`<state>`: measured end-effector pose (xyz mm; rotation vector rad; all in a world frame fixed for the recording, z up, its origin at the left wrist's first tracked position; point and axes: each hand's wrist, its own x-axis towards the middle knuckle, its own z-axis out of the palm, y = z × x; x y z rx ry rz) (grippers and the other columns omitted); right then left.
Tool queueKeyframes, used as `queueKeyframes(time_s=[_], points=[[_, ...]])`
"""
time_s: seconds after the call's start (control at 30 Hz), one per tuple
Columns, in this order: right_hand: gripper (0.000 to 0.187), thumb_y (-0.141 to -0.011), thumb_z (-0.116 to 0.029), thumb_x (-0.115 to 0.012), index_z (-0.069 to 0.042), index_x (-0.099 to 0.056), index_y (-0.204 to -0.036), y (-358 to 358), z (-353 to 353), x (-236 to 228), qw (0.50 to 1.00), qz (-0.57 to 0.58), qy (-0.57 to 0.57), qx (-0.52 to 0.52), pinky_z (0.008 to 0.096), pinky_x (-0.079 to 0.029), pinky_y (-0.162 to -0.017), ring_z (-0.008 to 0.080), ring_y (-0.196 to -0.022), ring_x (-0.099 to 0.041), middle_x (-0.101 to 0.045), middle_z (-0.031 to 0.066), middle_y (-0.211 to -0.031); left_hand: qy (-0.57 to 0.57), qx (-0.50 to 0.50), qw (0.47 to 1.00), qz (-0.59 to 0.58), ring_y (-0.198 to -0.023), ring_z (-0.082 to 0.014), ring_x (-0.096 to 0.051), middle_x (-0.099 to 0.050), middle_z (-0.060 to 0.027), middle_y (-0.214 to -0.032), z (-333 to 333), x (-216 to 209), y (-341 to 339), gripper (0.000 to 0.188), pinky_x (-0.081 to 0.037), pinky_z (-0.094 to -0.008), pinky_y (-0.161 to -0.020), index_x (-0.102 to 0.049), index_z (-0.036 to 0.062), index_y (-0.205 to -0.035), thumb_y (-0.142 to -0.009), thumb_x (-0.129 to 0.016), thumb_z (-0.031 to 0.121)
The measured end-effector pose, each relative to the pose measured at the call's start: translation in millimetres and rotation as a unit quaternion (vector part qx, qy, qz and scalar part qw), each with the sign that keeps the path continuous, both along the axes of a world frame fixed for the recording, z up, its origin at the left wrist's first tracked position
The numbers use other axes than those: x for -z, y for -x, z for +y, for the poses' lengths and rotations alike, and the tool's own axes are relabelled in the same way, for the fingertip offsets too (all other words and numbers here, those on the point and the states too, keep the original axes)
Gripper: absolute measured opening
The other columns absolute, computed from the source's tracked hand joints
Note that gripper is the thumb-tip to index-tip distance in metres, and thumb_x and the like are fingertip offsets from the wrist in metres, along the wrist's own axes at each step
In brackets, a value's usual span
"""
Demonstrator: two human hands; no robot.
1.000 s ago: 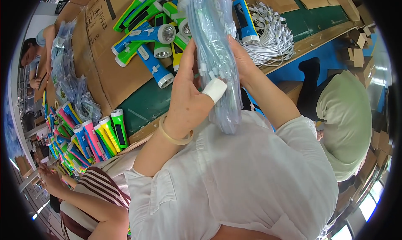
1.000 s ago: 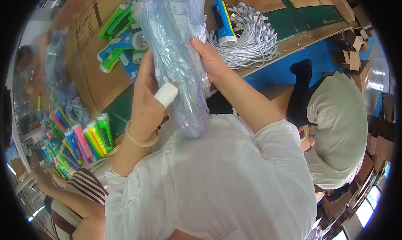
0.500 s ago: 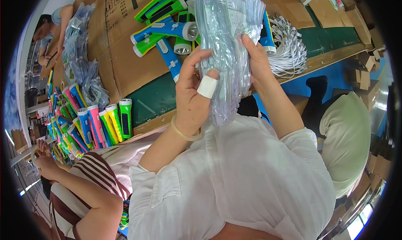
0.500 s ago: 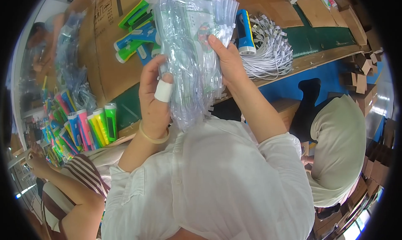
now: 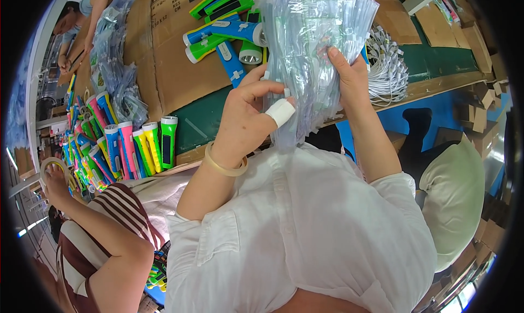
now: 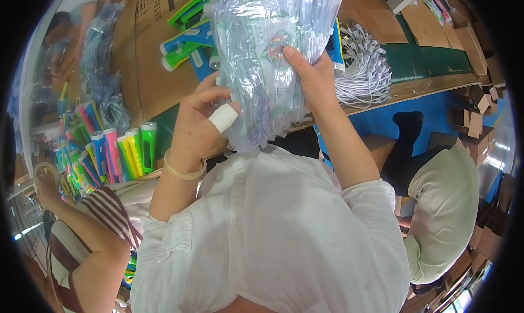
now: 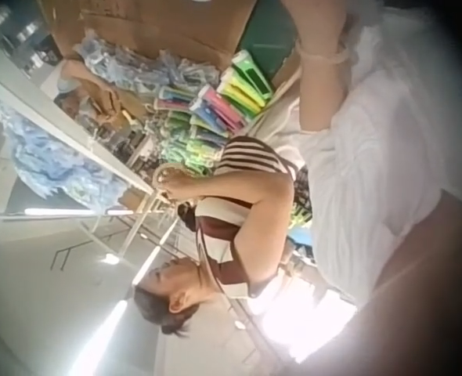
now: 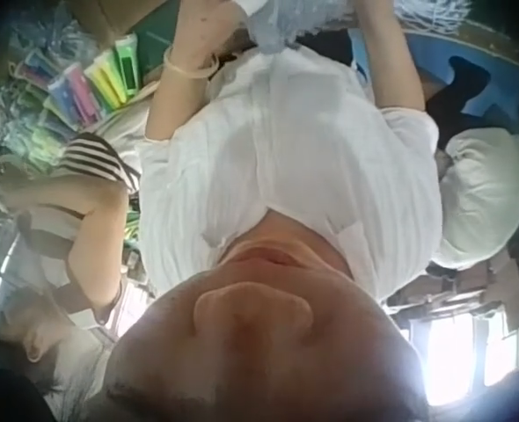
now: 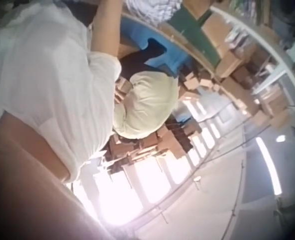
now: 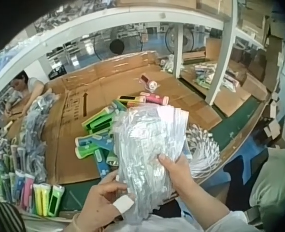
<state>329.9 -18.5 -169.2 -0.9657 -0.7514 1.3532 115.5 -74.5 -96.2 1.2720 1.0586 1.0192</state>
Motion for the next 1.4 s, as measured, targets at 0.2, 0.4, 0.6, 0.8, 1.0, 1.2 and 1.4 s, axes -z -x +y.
queueKeyframes(time_s=[0.2, 0.4, 0.6, 0.8, 1.0, 1.2, 1.4], points=[[0.056, -0.085, -0.023, -0.082, 0.003, -0.056, -0.127, -7.0, -6.2, -11.4, 0.995, -0.096, -0.03, 0.006, 0.0306, -0.05, -0.09, 0.0157, -0.101, -0.064, -0.067, 0.0097, -0.115, 0.026, 0.007, 0.999, 0.031, -0.119, -0.0232, -0.058, -0.05, -0.0183, -0.144, -1.7, 8.0, 8.3, 0.024, -0.048, -0.0325, -0.096, -0.071, -0.0047, -0.1, -0.077, -0.074, 0.001], [0.057, -0.085, -0.025, -0.083, 0.002, -0.057, -0.127, -8.0, -6.3, -7.7, 0.991, -0.127, -0.041, -0.003, 0.0316, -0.052, -0.088, 0.0162, -0.1, -0.064, -0.067, 0.0104, -0.115, 0.038, -0.013, 0.998, 0.051, -0.114, -0.0206, -0.059, -0.05, -0.0161, -0.143, -6.5, 6.4, 8.0, 0.021, -0.05, -0.0303, -0.092, -0.07, -0.007, -0.098, -0.078, -0.072, -0.001], [0.068, -0.091, -0.045, -0.07, -0.001, -0.05, -0.138, -7.1, 2.0, 19.1, 0.967, 0.161, 0.081, -0.181, 0.0441, -0.057, -0.095, 0.0272, -0.112, -0.066, -0.064, 0.0161, -0.126, 0.041, 0.022, 0.997, -0.06, -0.108, -0.018, -0.059, -0.054, -0.0133, -0.134, -8.3, 6.8, 9.2, 0.016, -0.049, -0.029, -0.088, -0.07, -0.0079, -0.097, -0.082, -0.071, -0.002], [0.075, -0.095, -0.06, -0.059, -0.006, -0.047, -0.145, 27.5, -5.7, 28.9, 0.922, 0.256, 0.063, -0.284, 0.0398, -0.054, -0.099, 0.025, -0.118, -0.063, -0.061, 0.0141, -0.133, 0.03, 0.026, 0.994, -0.1, -0.103, -0.0168, -0.057, -0.054, -0.0119, -0.127, -13.0, 3.2, -1.8, 0.012, -0.047, -0.0283, -0.089, -0.069, -0.0063, -0.094, -0.084, -0.073, -0.001], [0.072, -0.097, -0.049, -0.063, -0.001, -0.044, -0.146, 32.4, 9.5, 1.9, 0.988, -0.06, 0.05, -0.13, 0.0333, -0.05, -0.097, 0.0265, -0.112, -0.063, -0.06, 0.0152, -0.134, 0.031, -0.048, 0.989, -0.134, -0.106, -0.0173, -0.058, -0.054, -0.0127, -0.129, -14.0, 8.0, 9.4, 0.014, -0.047, -0.0277, -0.089, -0.07, -0.0046, -0.095, -0.083, -0.075, 0.0], [0.092, -0.086, -0.055, -0.071, 0.013, -0.043, -0.142, 30.4, -18.9, -39.8, 0.863, -0.441, -0.122, -0.213, 0.0425, -0.039, -0.111, 0.0411, -0.137, -0.044, -0.043, 0.0303, -0.146, -0.081, -0.11, 0.988, 0.069, -0.105, -0.0209, -0.06, -0.055, -0.0153, -0.13, -18.1, 29.5, 5.8, 0.018, -0.05, -0.0304, -0.087, -0.073, -0.0024, -0.1, -0.082, -0.072, 0.002], [0.091, -0.08, -0.042, -0.076, 0.015, -0.042, -0.142, 21.5, -18.5, -49.6, 0.881, -0.389, -0.083, -0.256, 0.0406, -0.038, -0.112, 0.0367, -0.135, -0.048, -0.048, 0.0293, -0.144, -0.086, -0.085, 0.987, 0.102, -0.103, -0.0229, -0.061, -0.055, -0.0155, -0.132, -15.7, 17.2, -1.3, 0.019, -0.05, -0.0314, -0.087, -0.074, 0.0001, -0.101, -0.083, -0.072, 0.003]])
